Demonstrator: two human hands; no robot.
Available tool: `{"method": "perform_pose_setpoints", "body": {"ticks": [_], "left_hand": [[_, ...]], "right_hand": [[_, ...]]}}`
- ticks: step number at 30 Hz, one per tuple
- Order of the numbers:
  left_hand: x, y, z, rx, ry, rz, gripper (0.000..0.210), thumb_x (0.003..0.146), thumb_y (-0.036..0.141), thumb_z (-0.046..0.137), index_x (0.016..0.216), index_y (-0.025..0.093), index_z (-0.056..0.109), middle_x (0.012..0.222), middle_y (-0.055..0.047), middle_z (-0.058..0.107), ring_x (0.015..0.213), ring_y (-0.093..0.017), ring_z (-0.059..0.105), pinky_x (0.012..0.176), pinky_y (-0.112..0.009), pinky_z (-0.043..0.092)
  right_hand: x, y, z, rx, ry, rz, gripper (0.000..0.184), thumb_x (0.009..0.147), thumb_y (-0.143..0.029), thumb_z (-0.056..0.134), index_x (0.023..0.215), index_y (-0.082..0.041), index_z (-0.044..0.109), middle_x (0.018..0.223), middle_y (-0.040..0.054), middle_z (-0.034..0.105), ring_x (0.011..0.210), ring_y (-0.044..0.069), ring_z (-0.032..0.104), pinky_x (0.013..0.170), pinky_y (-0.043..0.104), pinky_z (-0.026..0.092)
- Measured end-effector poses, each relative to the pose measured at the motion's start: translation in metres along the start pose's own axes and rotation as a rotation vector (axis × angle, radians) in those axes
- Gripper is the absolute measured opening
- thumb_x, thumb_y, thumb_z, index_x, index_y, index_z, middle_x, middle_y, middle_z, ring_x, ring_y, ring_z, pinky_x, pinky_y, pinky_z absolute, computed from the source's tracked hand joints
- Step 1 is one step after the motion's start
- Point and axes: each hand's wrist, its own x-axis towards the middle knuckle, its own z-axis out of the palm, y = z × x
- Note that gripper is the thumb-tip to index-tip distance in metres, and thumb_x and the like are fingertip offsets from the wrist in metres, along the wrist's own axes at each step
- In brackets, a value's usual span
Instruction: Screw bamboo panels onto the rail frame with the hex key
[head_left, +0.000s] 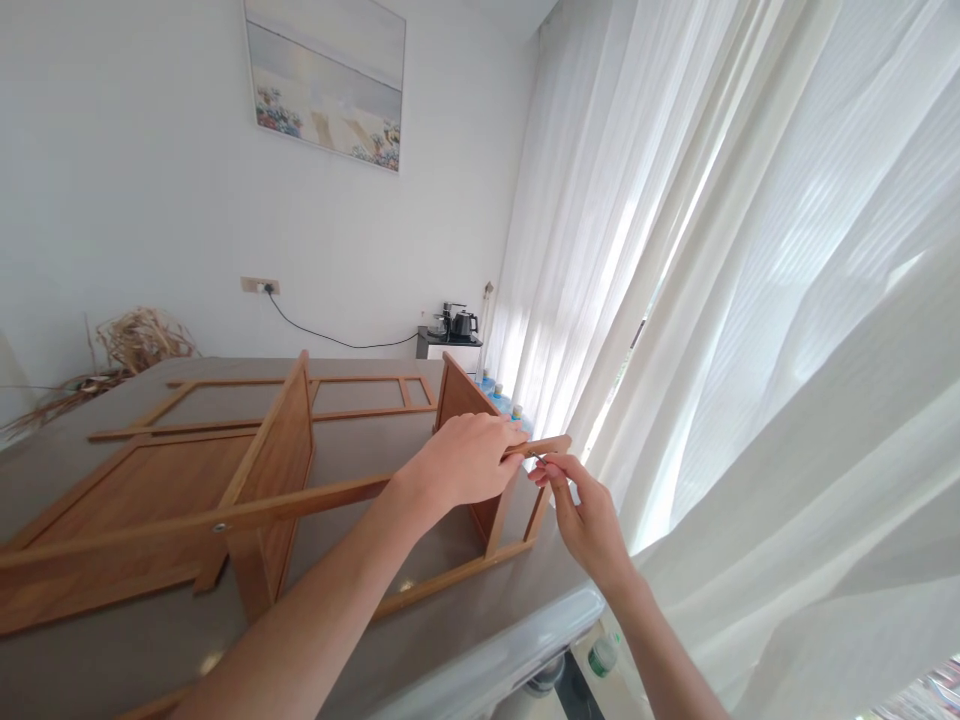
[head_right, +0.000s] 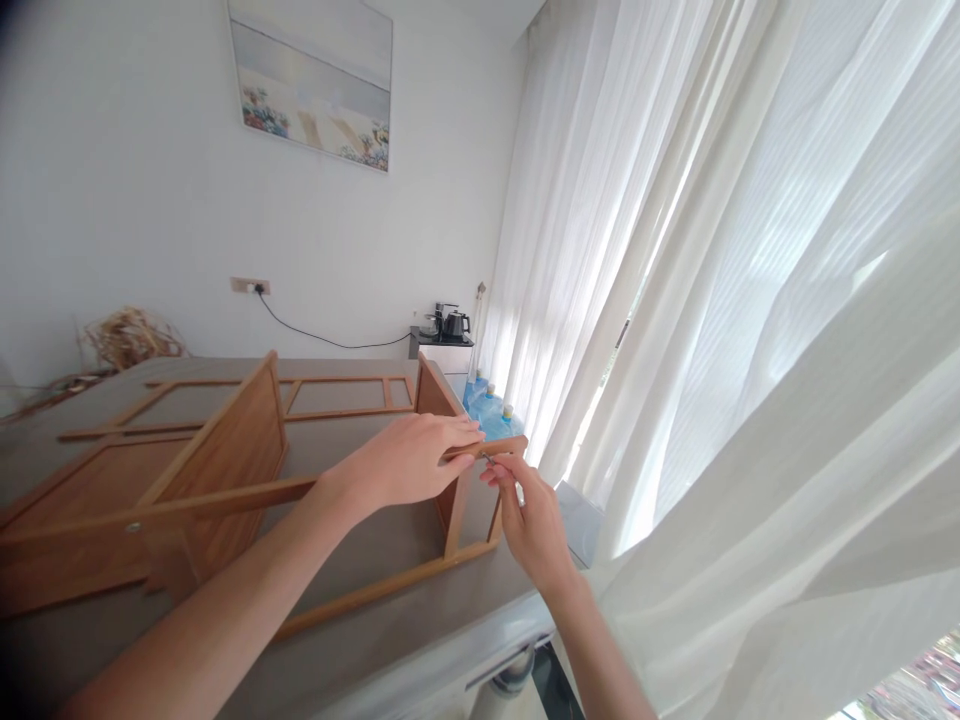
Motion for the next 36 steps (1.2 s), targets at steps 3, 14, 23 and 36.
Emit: {"method": "perform_pose_setpoints", "body": {"ticks": [3, 14, 23, 36], "left_hand": [[-0.001, 0.0, -0.001, -0.004, 0.001, -0.007, 0.029, 0.096, 0.029, 0.046, 0.112, 0.028, 0.07, 0.111, -0.004, 0.074, 0.109, -0.025, 0.067, 0.092, -0.034, 0.05], [-0.002, 0.003, -0.007, -0.023, -0.029, -0.01, 0.028, 0.097, 0.032, 0.044, 0.101, 0.028, 0.072, 0.106, -0.004, 0.074, 0.101, -0.025, 0.068, 0.085, -0.034, 0.051], [-0.003, 0.002, -0.007, -0.004, -0.031, -0.002, 0.031, 0.098, 0.032, 0.042, 0.105, 0.028, 0.072, 0.111, -0.005, 0.073, 0.102, -0.025, 0.069, 0.082, -0.033, 0.052], [-0.003, 0.007, -0.012, 0.055, -0.04, 0.052, 0.043, 0.098, 0.023, 0.037, 0.132, 0.039, 0.059, 0.101, -0.001, 0.072, 0.088, -0.022, 0.068, 0.068, -0.028, 0.048]], "right_hand": [[-0.001, 0.002, 0.0, -0.015, 0.005, -0.003, 0.025, 0.103, -0.04, 0.041, 0.109, -0.025, 0.06, 0.098, 0.004, 0.072, 0.092, 0.02, 0.069, 0.082, 0.032, 0.052], [0.006, -0.001, -0.011, -0.281, 0.0, -0.243, 0.022, 0.104, -0.028, 0.04, 0.111, -0.026, 0.061, 0.103, 0.0054, 0.071, 0.096, 0.022, 0.064, 0.083, 0.038, 0.05], [0.01, -0.006, -0.019, -0.342, 0.027, -0.363, 0.021, 0.1, -0.023, 0.049, 0.116, -0.026, 0.064, 0.106, 0.0073, 0.067, 0.101, 0.022, 0.061, 0.085, 0.038, 0.052], [0.002, -0.023, -0.003, 0.294, -0.086, 0.254, 0.034, 0.091, -0.053, 0.061, 0.1, -0.021, 0.071, 0.093, 0.0065, 0.075, 0.086, 0.023, 0.072, 0.085, 0.038, 0.057]]}}
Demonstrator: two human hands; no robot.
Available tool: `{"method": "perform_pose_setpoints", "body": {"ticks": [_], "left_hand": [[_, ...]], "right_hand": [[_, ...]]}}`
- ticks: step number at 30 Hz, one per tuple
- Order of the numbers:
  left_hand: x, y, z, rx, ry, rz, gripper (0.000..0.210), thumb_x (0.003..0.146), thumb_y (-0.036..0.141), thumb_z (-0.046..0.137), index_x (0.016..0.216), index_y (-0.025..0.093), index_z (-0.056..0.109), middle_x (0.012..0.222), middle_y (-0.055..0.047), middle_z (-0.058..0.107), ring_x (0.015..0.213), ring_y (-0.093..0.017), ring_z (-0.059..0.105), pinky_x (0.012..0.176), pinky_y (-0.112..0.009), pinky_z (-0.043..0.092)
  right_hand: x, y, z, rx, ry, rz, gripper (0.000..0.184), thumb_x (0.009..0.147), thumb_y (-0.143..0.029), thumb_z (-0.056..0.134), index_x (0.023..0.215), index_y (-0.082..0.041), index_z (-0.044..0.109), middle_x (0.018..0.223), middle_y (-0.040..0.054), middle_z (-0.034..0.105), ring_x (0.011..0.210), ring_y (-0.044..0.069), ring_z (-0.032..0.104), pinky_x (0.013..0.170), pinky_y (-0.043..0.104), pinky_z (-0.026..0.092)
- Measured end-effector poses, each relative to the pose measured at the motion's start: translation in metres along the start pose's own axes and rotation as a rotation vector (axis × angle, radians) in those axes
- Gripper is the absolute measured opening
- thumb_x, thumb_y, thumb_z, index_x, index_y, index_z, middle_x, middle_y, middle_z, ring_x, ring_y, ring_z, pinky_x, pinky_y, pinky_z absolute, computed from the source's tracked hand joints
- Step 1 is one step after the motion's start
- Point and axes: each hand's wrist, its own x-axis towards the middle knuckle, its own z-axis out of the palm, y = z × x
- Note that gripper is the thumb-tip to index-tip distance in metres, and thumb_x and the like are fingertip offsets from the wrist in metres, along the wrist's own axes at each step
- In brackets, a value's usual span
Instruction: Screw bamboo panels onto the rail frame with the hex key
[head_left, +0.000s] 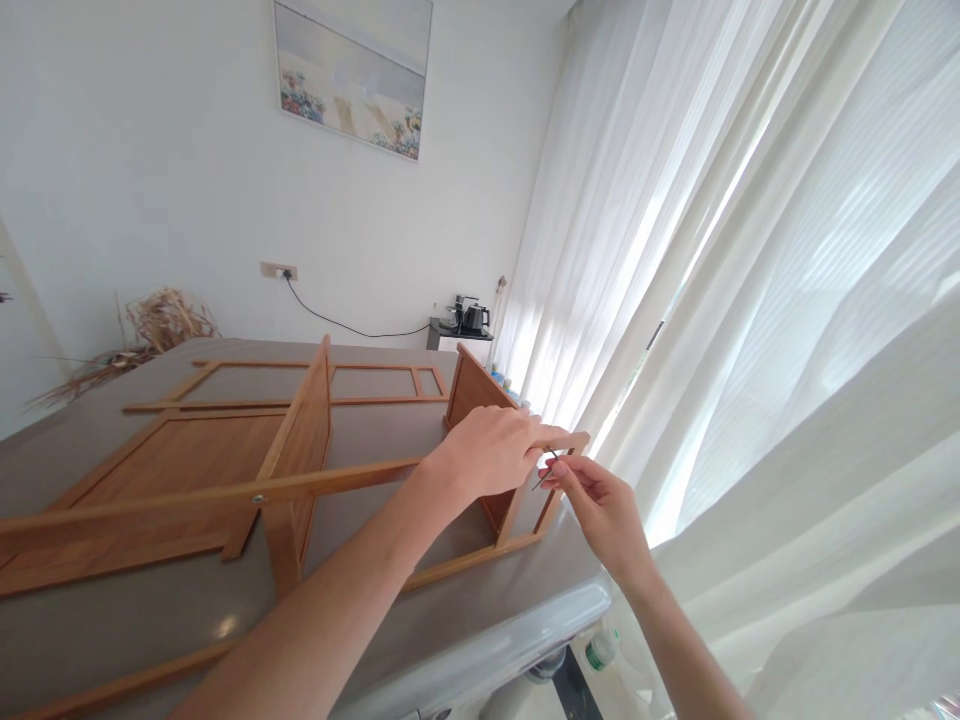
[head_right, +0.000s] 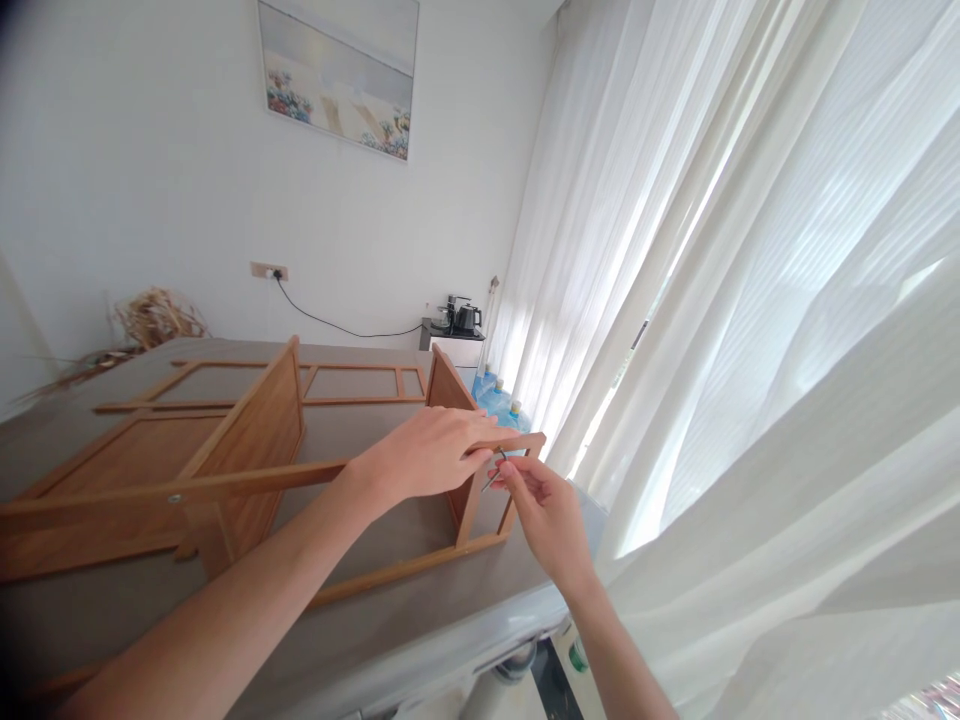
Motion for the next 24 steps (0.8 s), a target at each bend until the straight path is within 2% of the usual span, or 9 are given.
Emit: {"method": "perform_pose_setpoints", "body": {"ticks": [7, 10, 12, 16, 19, 22, 24], "left_hand": [[0.0, 0.001, 0.0, -0.061, -0.007, -0.037, 0.035, 0.099, 0.029, 0.041, 0.124, 0.036, 0.065, 0.104, -0.002, 0.074, 0.092, -0.023, 0.069, 0.077, -0.03, 0.049], [0.0, 0.0, 0.001, -0.058, -0.011, -0.041, 0.037, 0.099, 0.03, 0.04, 0.126, 0.037, 0.065, 0.107, -0.001, 0.074, 0.096, -0.023, 0.069, 0.079, -0.03, 0.049], [0.001, 0.0, 0.002, -0.058, -0.009, -0.044, 0.038, 0.098, 0.03, 0.041, 0.129, 0.038, 0.062, 0.109, -0.001, 0.074, 0.1, -0.023, 0.069, 0.082, -0.031, 0.049], [0.001, -0.002, 0.005, -0.046, -0.001, -0.062, 0.035, 0.097, 0.03, 0.043, 0.125, 0.034, 0.064, 0.112, -0.002, 0.073, 0.102, -0.025, 0.068, 0.083, -0.032, 0.049], [0.001, -0.003, 0.005, -0.024, -0.003, -0.056, 0.028, 0.098, 0.032, 0.042, 0.106, 0.026, 0.069, 0.099, -0.004, 0.074, 0.089, -0.024, 0.069, 0.07, -0.031, 0.047], [0.001, -0.002, 0.004, -0.014, -0.011, -0.052, 0.03, 0.098, 0.031, 0.041, 0.087, 0.023, 0.067, 0.088, -0.004, 0.072, 0.078, -0.023, 0.068, 0.063, -0.03, 0.044], [0.001, -0.001, 0.003, -0.025, -0.009, -0.058, 0.028, 0.098, 0.031, 0.042, 0.086, 0.024, 0.067, 0.089, -0.004, 0.072, 0.081, -0.023, 0.068, 0.065, -0.031, 0.044]], "right_hand": [[-0.001, -0.007, 0.01, 0.33, -0.027, 0.174, 0.042, 0.087, -0.056, 0.066, 0.1, -0.017, 0.073, 0.096, 0.0097, 0.076, 0.091, 0.023, 0.073, 0.087, 0.038, 0.058], [-0.004, -0.008, 0.015, 0.345, 0.02, 0.19, 0.04, 0.088, -0.055, 0.065, 0.097, -0.017, 0.073, 0.093, 0.0101, 0.077, 0.09, 0.024, 0.074, 0.085, 0.038, 0.059], [-0.006, -0.008, 0.017, 0.284, 0.07, 0.152, 0.039, 0.088, -0.055, 0.065, 0.094, -0.017, 0.072, 0.089, 0.0091, 0.077, 0.085, 0.024, 0.074, 0.082, 0.038, 0.059], [-0.011, -0.008, 0.013, -0.048, 0.186, -0.036, 0.031, 0.09, -0.05, 0.063, 0.095, -0.02, 0.071, 0.088, 0.0062, 0.076, 0.084, 0.022, 0.072, 0.079, 0.036, 0.057], [-0.01, -0.004, 0.002, -0.425, 0.277, -0.259, 0.022, 0.095, -0.041, 0.058, 0.1, -0.023, 0.071, 0.092, 0.0057, 0.074, 0.085, 0.022, 0.069, 0.073, 0.034, 0.054], [-0.003, 0.0, -0.011, -0.659, 0.245, -0.54, 0.016, 0.098, -0.029, 0.054, 0.104, -0.025, 0.069, 0.094, 0.0053, 0.073, 0.085, 0.021, 0.066, 0.078, 0.036, 0.05], [0.001, 0.001, -0.017, -0.743, 0.189, -0.651, 0.016, 0.098, -0.023, 0.054, 0.107, -0.025, 0.068, 0.094, 0.0046, 0.073, 0.086, 0.02, 0.066, 0.082, 0.037, 0.047]]}}
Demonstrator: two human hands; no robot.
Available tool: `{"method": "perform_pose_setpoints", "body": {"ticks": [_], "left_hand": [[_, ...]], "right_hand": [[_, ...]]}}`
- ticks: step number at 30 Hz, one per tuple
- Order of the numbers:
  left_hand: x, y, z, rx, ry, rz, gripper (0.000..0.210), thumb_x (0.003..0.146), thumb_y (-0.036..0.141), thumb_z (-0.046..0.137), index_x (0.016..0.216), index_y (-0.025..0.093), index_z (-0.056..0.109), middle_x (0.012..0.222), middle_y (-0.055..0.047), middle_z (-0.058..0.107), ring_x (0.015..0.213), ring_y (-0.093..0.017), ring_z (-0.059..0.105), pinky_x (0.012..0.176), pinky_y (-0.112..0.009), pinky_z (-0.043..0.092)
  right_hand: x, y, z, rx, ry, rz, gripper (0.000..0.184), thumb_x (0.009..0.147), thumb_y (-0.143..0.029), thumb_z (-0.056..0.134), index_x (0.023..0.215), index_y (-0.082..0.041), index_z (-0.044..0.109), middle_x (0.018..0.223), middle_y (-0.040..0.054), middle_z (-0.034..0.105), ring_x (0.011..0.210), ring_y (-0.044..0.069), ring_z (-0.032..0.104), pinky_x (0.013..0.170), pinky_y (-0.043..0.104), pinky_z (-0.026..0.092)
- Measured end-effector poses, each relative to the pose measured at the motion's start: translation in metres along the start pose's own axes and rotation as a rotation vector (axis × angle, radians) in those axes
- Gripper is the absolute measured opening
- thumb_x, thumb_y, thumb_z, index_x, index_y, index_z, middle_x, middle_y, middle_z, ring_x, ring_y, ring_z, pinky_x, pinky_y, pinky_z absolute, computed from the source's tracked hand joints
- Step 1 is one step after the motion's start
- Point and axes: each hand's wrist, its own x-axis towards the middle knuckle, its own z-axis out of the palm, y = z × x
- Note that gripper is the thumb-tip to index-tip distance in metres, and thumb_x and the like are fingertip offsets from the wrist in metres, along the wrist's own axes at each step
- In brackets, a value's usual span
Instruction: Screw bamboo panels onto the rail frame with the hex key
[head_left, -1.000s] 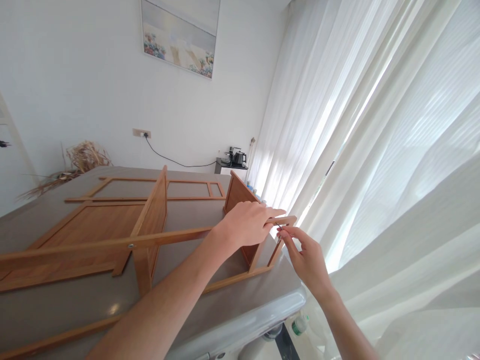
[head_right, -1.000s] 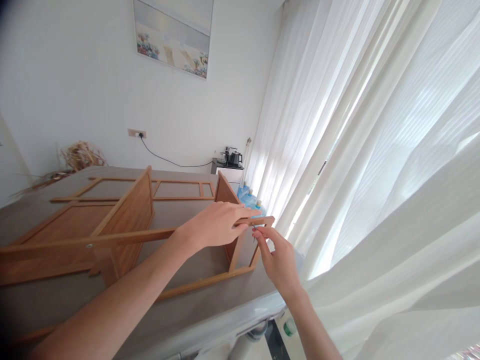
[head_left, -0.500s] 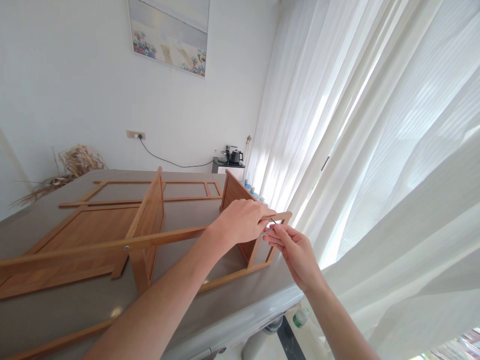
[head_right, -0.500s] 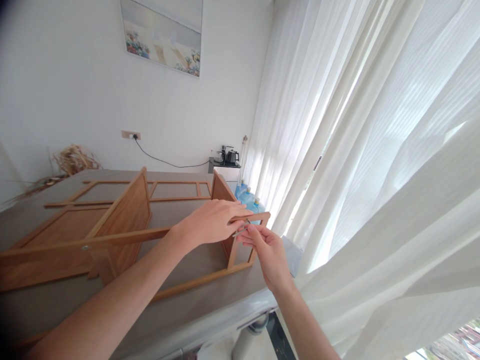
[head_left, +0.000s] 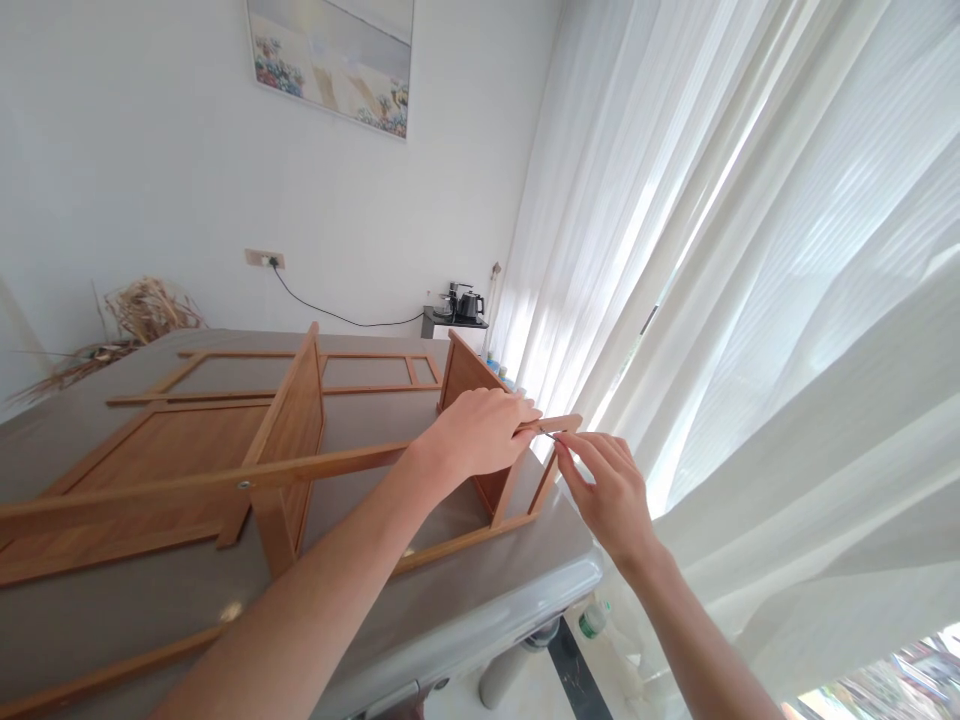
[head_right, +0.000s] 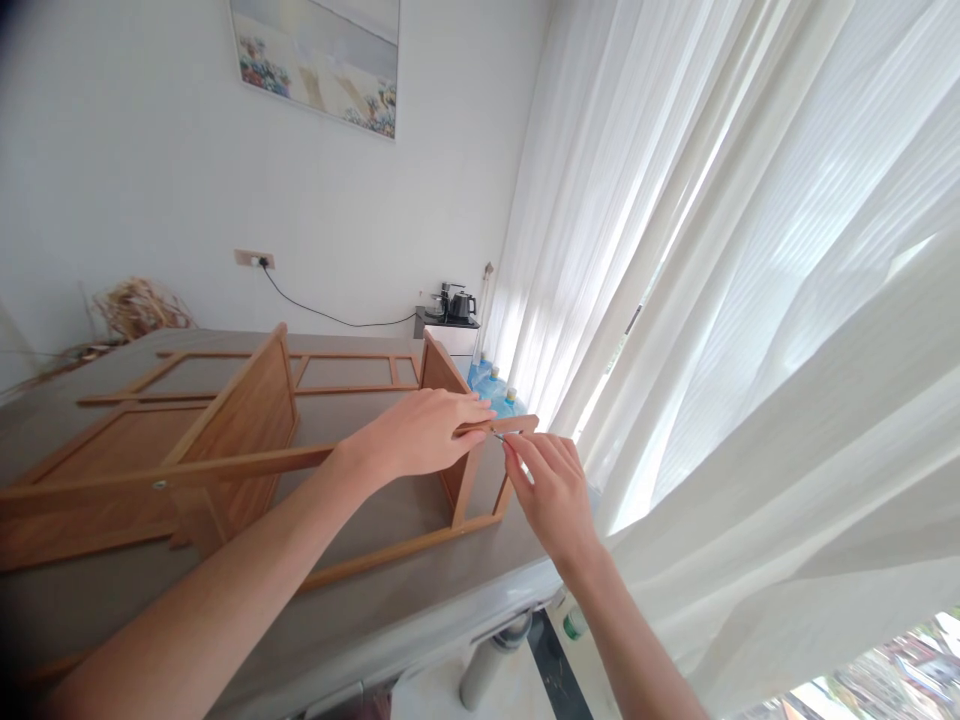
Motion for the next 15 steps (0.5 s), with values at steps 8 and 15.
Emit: {"method": "perform_pose_setpoints", "body": {"ticks": [8, 15], "left_hand": [[0.0003, -0.0005, -0.0008, -0.025, -0.01, -0.007, 0.03, 0.098, 0.031, 0.041, 0.087, 0.024, 0.067, 0.095, -0.004, 0.073, 0.085, -0.024, 0.068, 0.069, -0.033, 0.046], [0.0015, -0.0033, 0.0032, -0.034, 0.003, -0.002, 0.03, 0.098, 0.032, 0.04, 0.091, 0.024, 0.069, 0.094, -0.005, 0.073, 0.087, -0.024, 0.069, 0.072, -0.032, 0.047]], "right_hand": [[-0.0021, 0.0087, 0.0, -0.087, -0.079, -0.076, 0.018, 0.099, -0.022, 0.054, 0.113, -0.025, 0.066, 0.098, 0.0039, 0.073, 0.089, 0.019, 0.066, 0.08, 0.035, 0.042], [0.0003, 0.0098, -0.0032, -0.155, -0.076, -0.142, 0.018, 0.099, -0.019, 0.054, 0.114, -0.024, 0.064, 0.1, 0.0049, 0.073, 0.09, 0.018, 0.066, 0.08, 0.034, 0.041]]}}
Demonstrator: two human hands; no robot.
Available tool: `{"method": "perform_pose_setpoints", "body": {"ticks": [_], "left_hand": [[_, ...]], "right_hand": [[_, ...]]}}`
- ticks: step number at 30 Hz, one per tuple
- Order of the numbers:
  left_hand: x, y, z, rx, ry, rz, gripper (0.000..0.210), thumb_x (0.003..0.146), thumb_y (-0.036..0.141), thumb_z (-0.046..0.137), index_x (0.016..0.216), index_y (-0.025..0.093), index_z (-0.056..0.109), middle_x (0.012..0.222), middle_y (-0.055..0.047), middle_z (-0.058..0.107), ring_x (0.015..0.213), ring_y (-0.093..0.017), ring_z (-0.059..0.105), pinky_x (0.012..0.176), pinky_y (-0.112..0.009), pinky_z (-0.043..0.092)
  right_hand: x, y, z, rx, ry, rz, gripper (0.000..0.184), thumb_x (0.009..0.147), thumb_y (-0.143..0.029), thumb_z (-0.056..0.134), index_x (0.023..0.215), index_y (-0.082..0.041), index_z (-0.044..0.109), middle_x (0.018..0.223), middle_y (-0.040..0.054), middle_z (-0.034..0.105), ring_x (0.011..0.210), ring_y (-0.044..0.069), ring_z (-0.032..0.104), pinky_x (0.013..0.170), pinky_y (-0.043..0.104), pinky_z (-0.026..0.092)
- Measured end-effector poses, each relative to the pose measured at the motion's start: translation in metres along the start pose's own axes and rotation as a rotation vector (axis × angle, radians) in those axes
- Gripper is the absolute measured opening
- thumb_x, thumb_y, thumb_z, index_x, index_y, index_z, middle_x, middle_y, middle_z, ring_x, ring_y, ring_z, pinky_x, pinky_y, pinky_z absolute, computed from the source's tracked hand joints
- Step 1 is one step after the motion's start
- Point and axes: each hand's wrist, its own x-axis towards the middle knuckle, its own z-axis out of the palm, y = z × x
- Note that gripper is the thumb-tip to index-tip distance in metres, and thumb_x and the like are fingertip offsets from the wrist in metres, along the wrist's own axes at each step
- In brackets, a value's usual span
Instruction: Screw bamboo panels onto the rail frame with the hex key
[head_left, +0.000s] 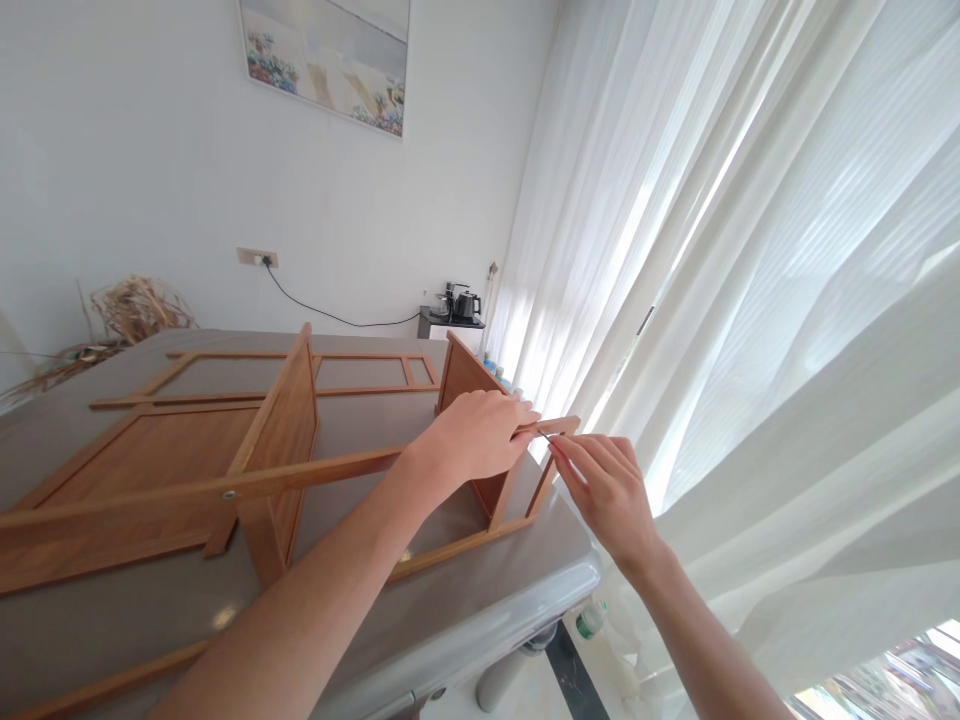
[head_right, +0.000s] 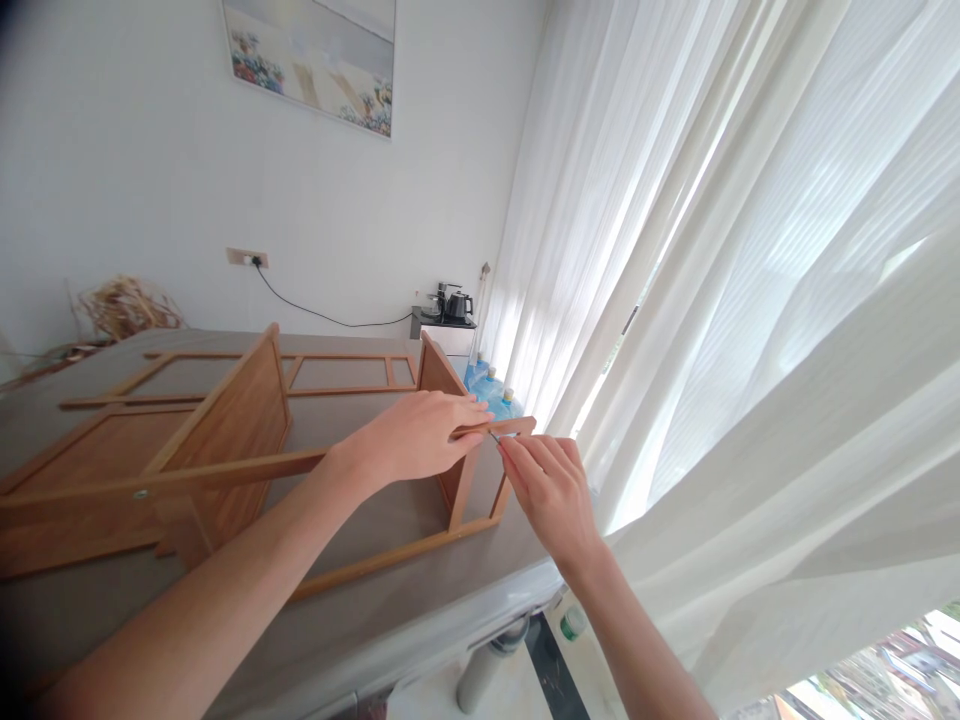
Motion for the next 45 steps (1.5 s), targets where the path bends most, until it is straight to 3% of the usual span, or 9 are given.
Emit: {"method": "perform_pose_setpoints", "body": {"ticks": [9, 21, 25, 30, 34, 37, 39, 42, 45], "left_hand": [[0.0, 0.0, 0.0, 0.017, 0.009, -0.006, 0.03, 0.097, 0.031, 0.041, 0.081, 0.023, 0.065, 0.088, -0.003, 0.072, 0.079, -0.022, 0.068, 0.064, -0.03, 0.045], [0.0, -0.001, 0.0, -0.025, 0.018, 0.011, 0.028, 0.097, 0.031, 0.043, 0.095, 0.027, 0.071, 0.105, -0.004, 0.074, 0.096, -0.025, 0.069, 0.079, -0.033, 0.049], [0.0, -0.001, 0.0, -0.003, 0.01, 0.015, 0.03, 0.097, 0.03, 0.041, 0.09, 0.026, 0.07, 0.095, -0.003, 0.074, 0.086, -0.023, 0.07, 0.071, -0.032, 0.049], [0.0, -0.001, -0.001, 0.011, 0.012, 0.021, 0.029, 0.098, 0.031, 0.042, 0.098, 0.027, 0.071, 0.106, -0.003, 0.074, 0.094, -0.023, 0.07, 0.075, -0.032, 0.05], [0.0, 0.0, -0.001, 0.019, 0.02, 0.026, 0.029, 0.098, 0.029, 0.042, 0.094, 0.025, 0.07, 0.097, -0.003, 0.074, 0.089, -0.023, 0.07, 0.07, -0.031, 0.05], [0.0, -0.001, 0.0, 0.0, 0.023, 0.028, 0.029, 0.097, 0.03, 0.043, 0.094, 0.026, 0.071, 0.098, -0.003, 0.075, 0.09, -0.023, 0.07, 0.072, -0.031, 0.05], [0.0, -0.002, 0.002, -0.017, 0.02, 0.027, 0.028, 0.096, 0.029, 0.044, 0.1, 0.028, 0.072, 0.105, -0.002, 0.074, 0.097, -0.024, 0.07, 0.078, -0.032, 0.051], [0.0, -0.002, 0.003, -0.033, 0.025, 0.024, 0.03, 0.096, 0.029, 0.044, 0.107, 0.03, 0.072, 0.114, -0.002, 0.073, 0.106, -0.025, 0.068, 0.085, -0.034, 0.052], [0.0, -0.002, 0.003, -0.035, 0.026, 0.01, 0.029, 0.095, 0.03, 0.046, 0.11, 0.03, 0.071, 0.114, -0.002, 0.073, 0.109, -0.025, 0.067, 0.089, -0.033, 0.051]], "right_hand": [[0.005, -0.001, -0.01, -0.075, 0.003, -0.104, 0.022, 0.096, -0.009, 0.058, 0.114, -0.02, 0.061, 0.099, 0.0042, 0.073, 0.089, 0.017, 0.066, 0.076, 0.032, 0.039], [0.007, -0.001, -0.007, -0.098, 0.03, -0.123, 0.023, 0.094, -0.01, 0.062, 0.115, -0.019, 0.06, 0.097, 0.0049, 0.073, 0.088, 0.018, 0.065, 0.073, 0.032, 0.038], [0.005, 0.002, -0.009, -0.114, 0.001, -0.183, 0.027, 0.094, -0.005, 0.059, 0.118, -0.018, 0.059, 0.101, 0.0067, 0.072, 0.09, 0.019, 0.064, 0.073, 0.033, 0.038], [0.01, 0.005, -0.017, -0.203, -0.051, -0.274, 0.038, 0.093, 0.002, 0.05, 0.126, -0.016, 0.057, 0.106, 0.0095, 0.071, 0.092, 0.021, 0.063, 0.072, 0.034, 0.037], [0.016, 0.006, -0.021, -0.186, -0.083, -0.288, 0.035, 0.095, -0.001, 0.049, 0.124, -0.016, 0.059, 0.104, 0.0097, 0.072, 0.092, 0.022, 0.063, 0.073, 0.035, 0.038], [0.015, 0.002, -0.015, -0.033, -0.09, -0.132, 0.021, 0.099, -0.013, 0.051, 0.112, -0.02, 0.066, 0.091, 0.0058, 0.073, 0.083, 0.019, 0.064, 0.071, 0.033, 0.04], [0.014, -0.005, -0.01, 0.133, -0.088, 0.099, 0.016, 0.1, -0.025, 0.053, 0.1, -0.023, 0.069, 0.083, 0.0029, 0.072, 0.074, 0.017, 0.063, 0.068, 0.032, 0.043], [0.013, -0.018, -0.005, 0.42, -0.134, 0.501, 0.024, 0.096, -0.044, 0.057, 0.091, -0.025, 0.071, 0.08, 0.0014, 0.073, 0.068, 0.017, 0.064, 0.063, 0.029, 0.048], [0.014, -0.026, -0.001, 0.74, -0.169, 0.733, 0.032, 0.091, -0.054, 0.061, 0.095, -0.024, 0.071, 0.086, 0.003, 0.075, 0.075, 0.019, 0.07, 0.071, 0.03, 0.054]]}}
